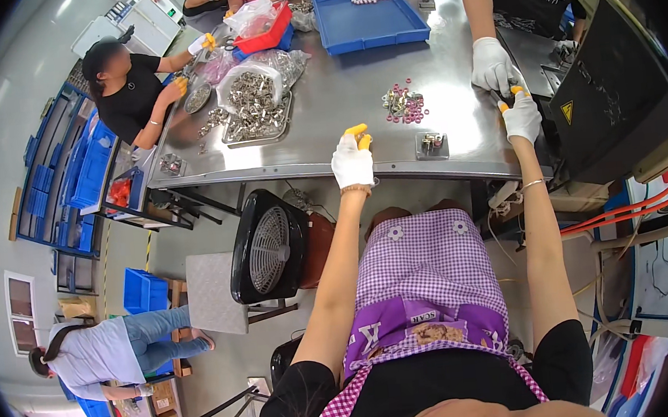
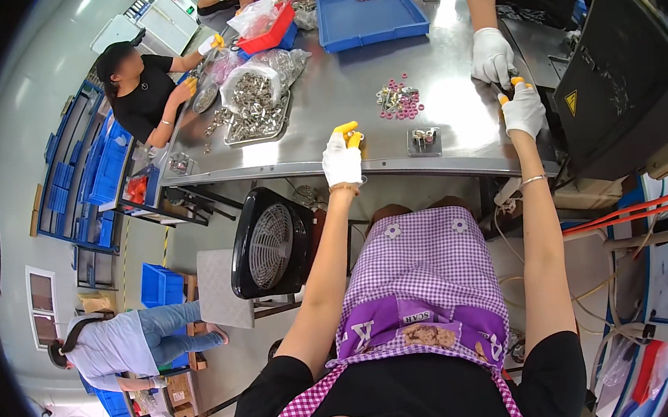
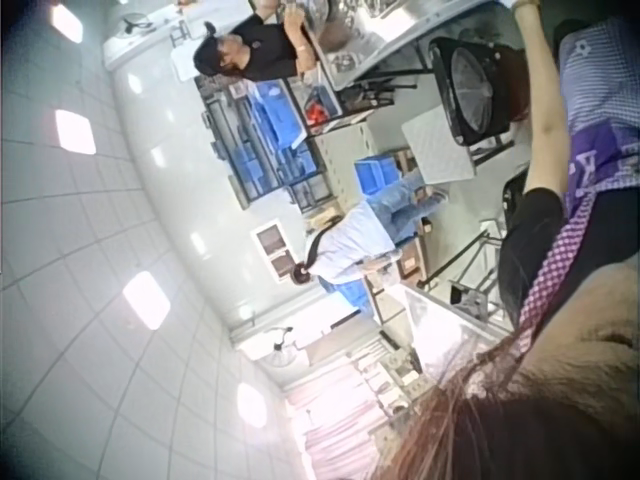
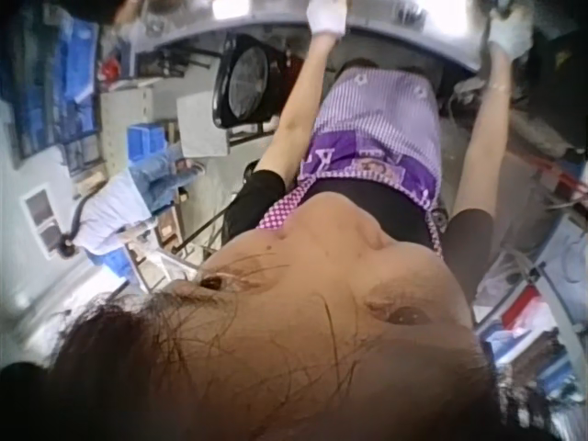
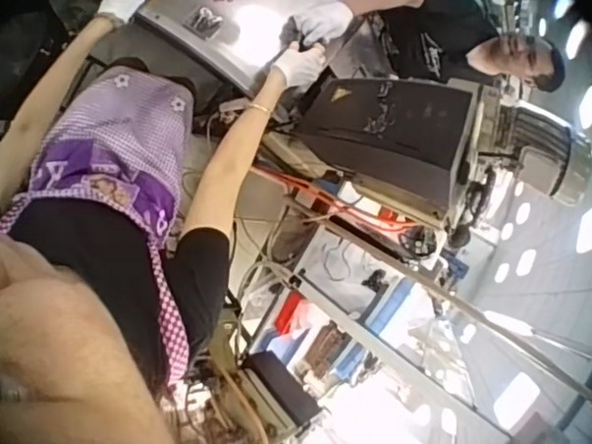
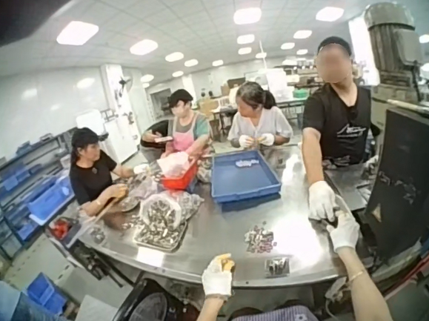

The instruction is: The person assembles metal components onto fixture blocks on a table by hand, adjusts an iron underneath the table, and continues assembling hardware parts onto the fixtures.

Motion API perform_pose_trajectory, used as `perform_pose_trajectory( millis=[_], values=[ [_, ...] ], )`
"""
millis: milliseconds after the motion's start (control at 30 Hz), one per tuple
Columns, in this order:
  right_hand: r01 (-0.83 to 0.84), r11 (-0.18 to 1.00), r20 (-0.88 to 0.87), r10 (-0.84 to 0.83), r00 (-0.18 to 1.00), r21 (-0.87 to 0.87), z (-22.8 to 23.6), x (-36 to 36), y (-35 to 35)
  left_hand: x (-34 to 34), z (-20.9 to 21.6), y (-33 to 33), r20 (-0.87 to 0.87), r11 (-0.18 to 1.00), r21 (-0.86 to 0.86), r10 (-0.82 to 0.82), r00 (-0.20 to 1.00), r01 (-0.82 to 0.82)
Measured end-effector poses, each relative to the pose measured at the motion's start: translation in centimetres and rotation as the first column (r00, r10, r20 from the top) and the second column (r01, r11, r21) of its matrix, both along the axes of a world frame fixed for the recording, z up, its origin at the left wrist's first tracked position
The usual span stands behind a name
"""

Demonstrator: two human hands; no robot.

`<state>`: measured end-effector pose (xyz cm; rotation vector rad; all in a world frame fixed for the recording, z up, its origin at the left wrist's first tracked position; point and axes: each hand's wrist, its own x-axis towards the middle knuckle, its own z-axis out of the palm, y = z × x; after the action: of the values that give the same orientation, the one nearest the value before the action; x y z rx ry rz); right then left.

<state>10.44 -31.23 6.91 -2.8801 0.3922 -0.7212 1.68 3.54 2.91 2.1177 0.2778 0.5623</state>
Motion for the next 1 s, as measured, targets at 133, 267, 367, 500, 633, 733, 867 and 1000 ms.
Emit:
perform_pose_trajectory(
  millis=[133, 267, 367, 500, 633, 733, 867, 1000],
  values=[
    [0.094, 0.987, -0.052, -0.101, 0.993, -0.132, -0.6, 1.5, -0.4, -1.2, -1.2, -1.8, 0.301, 0.922, 0.369, 0.004, 0.954, -0.120],
    [0.142, 0.963, 0.002, -0.145, 0.989, -0.230, -0.3, 1.1, 2.1, -1.6, -1.3, -1.9, 0.337, 0.826, 0.520, 0.036, 0.941, -0.218],
    [-0.386, 0.887, 0.037, 0.390, 0.920, 0.254, -1.8, 0.5, 4.3, -1.5, -1.0, -2.5, 0.370, 0.797, 0.547, 0.041, 0.928, -0.254],
    [-0.503, 0.626, -0.029, 0.642, 0.766, 0.596, -0.7, -1.0, 9.8, -1.6, -0.9, -2.2, 0.416, 0.831, 0.498, 0.023, 0.909, -0.249],
    [-0.524, 0.779, -0.247, 0.614, 0.750, 0.344, 0.2, 0.4, 10.8, -1.3, -1.3, -2.4, 0.401, 0.836, 0.500, 0.005, 0.916, -0.224],
    [-0.588, 0.752, -0.129, 0.642, 0.756, 0.298, 0.3, -0.8, 10.9, -1.3, -1.9, -1.9, 0.394, 0.849, 0.484, 0.006, 0.919, -0.213],
    [-0.699, 0.692, 0.093, 0.696, 0.712, 0.180, 0.3, -3.4, 10.4, -0.7, -2.4, -1.7, 0.393, 0.864, 0.460, 0.007, 0.919, -0.204],
    [-0.814, 0.579, 0.381, 0.762, 0.523, -0.039, 1.3, -7.2, 9.8, -0.5, -2.7, -1.8, 0.408, 0.864, 0.456, 0.011, 0.913, -0.214]
  ],
)
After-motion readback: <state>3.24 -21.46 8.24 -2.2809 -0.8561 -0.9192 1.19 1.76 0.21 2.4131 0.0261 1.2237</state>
